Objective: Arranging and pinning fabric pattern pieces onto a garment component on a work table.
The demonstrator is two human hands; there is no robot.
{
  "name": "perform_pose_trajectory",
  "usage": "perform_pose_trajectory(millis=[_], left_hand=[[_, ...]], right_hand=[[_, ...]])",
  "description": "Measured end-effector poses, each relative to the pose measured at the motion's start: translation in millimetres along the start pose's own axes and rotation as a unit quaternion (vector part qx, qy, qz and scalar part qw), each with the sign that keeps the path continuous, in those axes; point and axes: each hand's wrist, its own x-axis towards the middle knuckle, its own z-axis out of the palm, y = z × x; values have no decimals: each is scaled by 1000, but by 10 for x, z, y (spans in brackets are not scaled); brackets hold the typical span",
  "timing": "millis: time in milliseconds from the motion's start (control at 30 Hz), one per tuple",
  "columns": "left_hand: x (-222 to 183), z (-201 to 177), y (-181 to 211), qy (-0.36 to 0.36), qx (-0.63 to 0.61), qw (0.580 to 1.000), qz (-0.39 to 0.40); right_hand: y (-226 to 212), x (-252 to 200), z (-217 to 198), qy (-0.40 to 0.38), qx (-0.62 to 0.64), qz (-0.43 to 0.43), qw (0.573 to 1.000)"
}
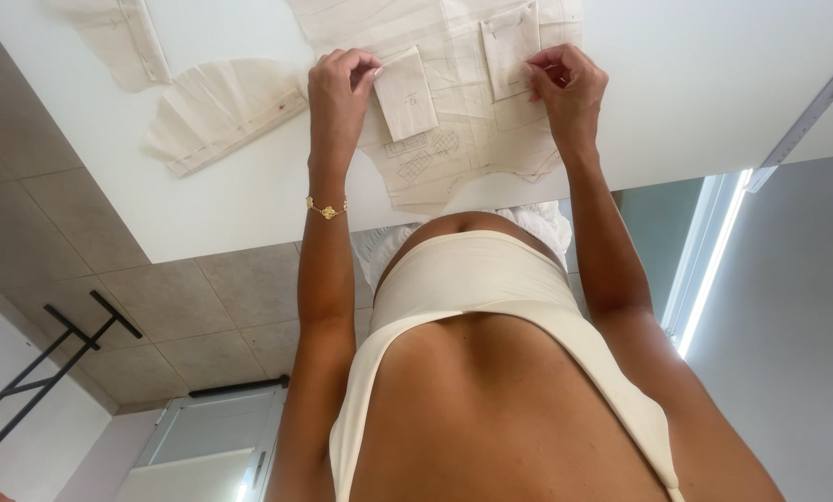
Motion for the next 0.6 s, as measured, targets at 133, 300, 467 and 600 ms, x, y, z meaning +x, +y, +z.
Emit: perform_pose_trajectory(millis=[133,300,467,600], left_hand=[[12,12,-37,18,34,999,5],[27,73,-37,26,38,998,31],[-30,449,-98,24,68,997,9],[-212,829,188,-22,41,999,-3]], right_hand=[[35,31,3,1,-22,-18,1000],[78,28,30,15,-18,-15,1000],[444,186,-146,82,-82,-127,985],[733,520,-586,95,-106,-159,977]])
